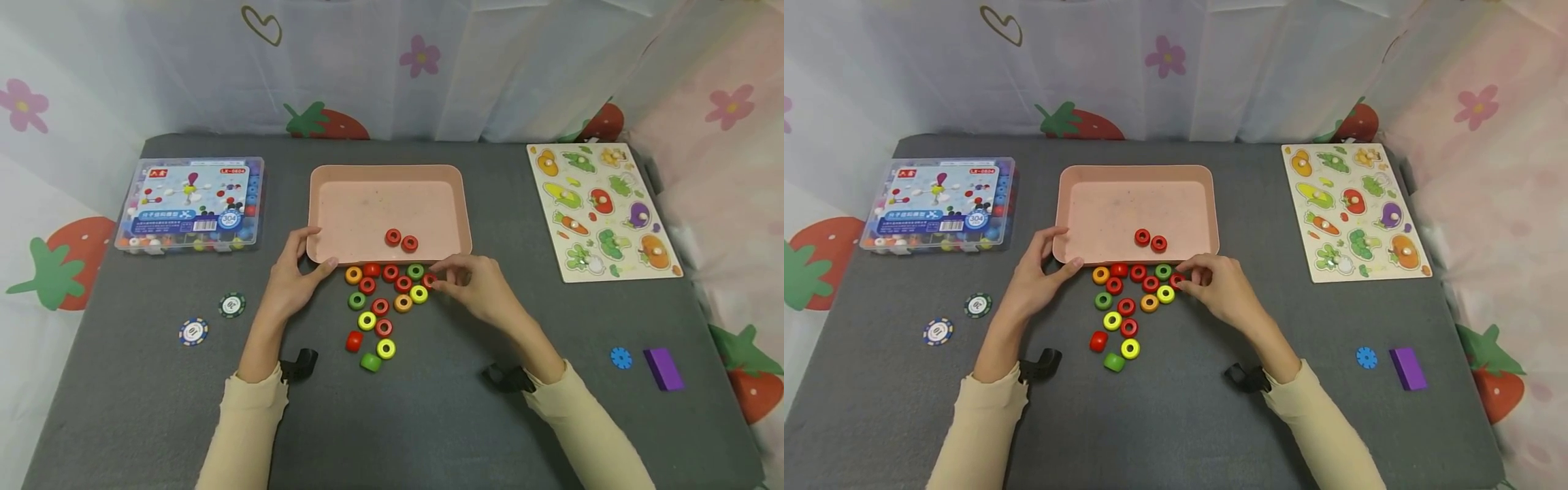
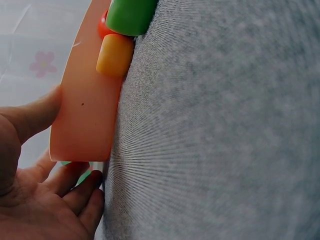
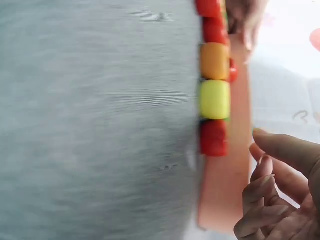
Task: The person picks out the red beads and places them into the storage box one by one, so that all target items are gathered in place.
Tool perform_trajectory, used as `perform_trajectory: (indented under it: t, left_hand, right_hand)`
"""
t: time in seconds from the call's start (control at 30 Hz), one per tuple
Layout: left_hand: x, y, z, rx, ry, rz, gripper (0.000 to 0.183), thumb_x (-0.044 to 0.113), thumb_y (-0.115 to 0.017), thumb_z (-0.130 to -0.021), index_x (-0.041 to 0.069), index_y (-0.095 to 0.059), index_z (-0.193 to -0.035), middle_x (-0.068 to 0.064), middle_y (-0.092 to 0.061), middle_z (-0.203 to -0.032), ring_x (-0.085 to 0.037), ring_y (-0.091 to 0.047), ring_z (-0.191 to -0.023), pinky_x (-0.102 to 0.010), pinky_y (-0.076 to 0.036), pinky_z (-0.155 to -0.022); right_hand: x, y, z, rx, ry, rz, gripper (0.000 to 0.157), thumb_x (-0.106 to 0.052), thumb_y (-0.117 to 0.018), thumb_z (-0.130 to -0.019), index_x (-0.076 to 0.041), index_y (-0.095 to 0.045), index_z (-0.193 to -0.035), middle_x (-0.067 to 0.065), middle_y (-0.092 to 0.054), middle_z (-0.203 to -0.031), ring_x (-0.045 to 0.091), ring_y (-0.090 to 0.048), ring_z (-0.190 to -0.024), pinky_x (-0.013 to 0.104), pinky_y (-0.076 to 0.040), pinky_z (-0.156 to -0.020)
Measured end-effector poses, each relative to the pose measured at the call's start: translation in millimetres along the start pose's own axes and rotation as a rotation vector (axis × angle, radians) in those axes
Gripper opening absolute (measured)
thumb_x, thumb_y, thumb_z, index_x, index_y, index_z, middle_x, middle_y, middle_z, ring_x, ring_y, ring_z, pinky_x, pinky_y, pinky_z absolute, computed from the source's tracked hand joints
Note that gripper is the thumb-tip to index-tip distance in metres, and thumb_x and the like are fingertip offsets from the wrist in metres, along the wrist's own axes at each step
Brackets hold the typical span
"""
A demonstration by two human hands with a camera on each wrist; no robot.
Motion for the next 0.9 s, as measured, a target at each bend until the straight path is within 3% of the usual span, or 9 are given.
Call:
perform_trajectory:
  t: [0.4,0.73,0.9]
  left_hand:
    - [-1.2,0.0,-0.5,-0.005,0.015,-0.007,0.066,0.036,-0.072,-0.093,0.026,-0.038,-0.148,-0.008,-0.035,-0.16,-0.03,-0.026,-0.15,-0.062,-0.019,-0.116]
    - [0.0,0.4,-1.1,-0.006,0.018,-0.007,0.066,0.035,-0.072,-0.093,0.025,-0.038,-0.148,-0.007,-0.035,-0.161,-0.029,-0.025,-0.151,-0.061,-0.018,-0.117]
    - [0.0,0.0,-0.3,-0.011,0.019,-0.006,0.067,0.036,-0.072,-0.093,0.025,-0.037,-0.149,-0.007,-0.035,-0.16,-0.029,-0.025,-0.15,-0.061,-0.018,-0.117]
  right_hand:
    - [17,-12.5,0,-0.031,-0.078,0.074,0.027,-0.018,-0.083,-0.084,-0.014,-0.076,-0.109,-0.004,-0.062,-0.07,0.011,-0.054,-0.058,0.028,-0.041,-0.052]
    - [18,-14.5,-1,-0.057,-0.099,0.124,0.026,-0.022,-0.083,-0.083,-0.013,-0.075,-0.106,-0.005,-0.061,-0.064,0.009,-0.052,-0.054,0.028,-0.039,-0.05]
    - [10,-5.4,0,-0.065,-0.097,0.121,0.024,-0.027,-0.083,-0.083,-0.014,-0.074,-0.102,-0.005,-0.061,-0.064,0.01,-0.053,-0.054,0.028,-0.04,-0.05]
Point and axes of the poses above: each hand's wrist, its own z-axis away from the middle knuckle, its own y-axis out of the back of the hand, x = y × z, the point moved 9 cm from there along -z, towards the middle knuckle
